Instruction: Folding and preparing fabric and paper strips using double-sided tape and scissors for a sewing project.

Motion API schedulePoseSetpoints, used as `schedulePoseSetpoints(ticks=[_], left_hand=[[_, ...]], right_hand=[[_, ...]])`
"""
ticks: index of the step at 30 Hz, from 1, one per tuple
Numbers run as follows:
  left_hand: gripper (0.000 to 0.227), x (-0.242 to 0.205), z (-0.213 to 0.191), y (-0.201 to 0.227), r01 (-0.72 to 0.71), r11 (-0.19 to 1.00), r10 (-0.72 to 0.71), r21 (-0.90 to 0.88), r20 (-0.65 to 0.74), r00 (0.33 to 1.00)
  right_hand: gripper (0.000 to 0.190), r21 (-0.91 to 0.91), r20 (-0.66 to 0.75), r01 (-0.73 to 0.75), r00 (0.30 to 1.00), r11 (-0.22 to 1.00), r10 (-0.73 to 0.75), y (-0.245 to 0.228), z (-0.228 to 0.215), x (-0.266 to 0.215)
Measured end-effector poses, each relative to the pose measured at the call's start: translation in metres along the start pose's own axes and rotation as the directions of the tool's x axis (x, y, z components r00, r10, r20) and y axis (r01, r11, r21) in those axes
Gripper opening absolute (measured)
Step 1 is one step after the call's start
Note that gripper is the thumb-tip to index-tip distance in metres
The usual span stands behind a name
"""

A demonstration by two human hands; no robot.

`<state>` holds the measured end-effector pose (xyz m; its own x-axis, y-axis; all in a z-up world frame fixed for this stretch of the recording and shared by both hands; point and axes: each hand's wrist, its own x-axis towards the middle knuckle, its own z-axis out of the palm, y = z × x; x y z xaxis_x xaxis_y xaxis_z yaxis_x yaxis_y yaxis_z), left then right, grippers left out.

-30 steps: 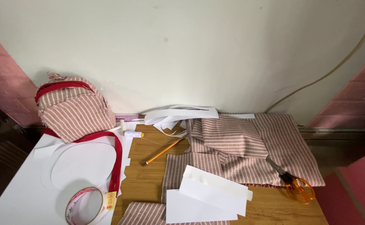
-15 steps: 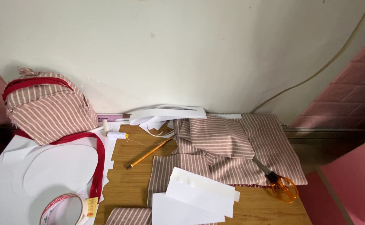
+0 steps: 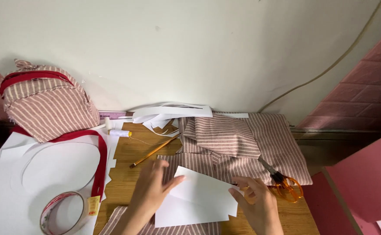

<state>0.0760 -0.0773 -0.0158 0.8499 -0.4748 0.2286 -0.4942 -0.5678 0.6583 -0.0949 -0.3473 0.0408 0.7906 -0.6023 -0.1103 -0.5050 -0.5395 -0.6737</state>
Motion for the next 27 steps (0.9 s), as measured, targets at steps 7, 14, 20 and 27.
schedulePoseSetpoints(ticks=[7,14,20,27], left_hand=[[0.045,0.027,-0.01,0.052,0.193,0.969,-0.158,-0.153,0.214,0.964],[0.041,0.017,-0.091,0.086,0.284,0.813,-0.227,-0.509,0.172,0.959],[0.055,0.016,-0.085,0.066,0.322,0.747,-0.177,-0.582,0.292,0.94],[0.045,0.024,-0.096,0.08,0.542,0.566,-0.509,-0.621,0.255,0.822]], right_hand=[[0.067,0.066,-0.051,-0.129,0.99,0.989,0.132,0.005,-0.017,0.0],[0.016,0.81,0.054,0.041,0.988,0.585,-0.145,-0.032,-0.022,0.01],[0.012,0.758,-0.06,0.172,0.979,0.629,-0.195,-0.056,-0.023,0.016],[0.045,-0.109,-0.204,-0.153,0.97,0.982,0.128,0.026,-0.079,0.037]])
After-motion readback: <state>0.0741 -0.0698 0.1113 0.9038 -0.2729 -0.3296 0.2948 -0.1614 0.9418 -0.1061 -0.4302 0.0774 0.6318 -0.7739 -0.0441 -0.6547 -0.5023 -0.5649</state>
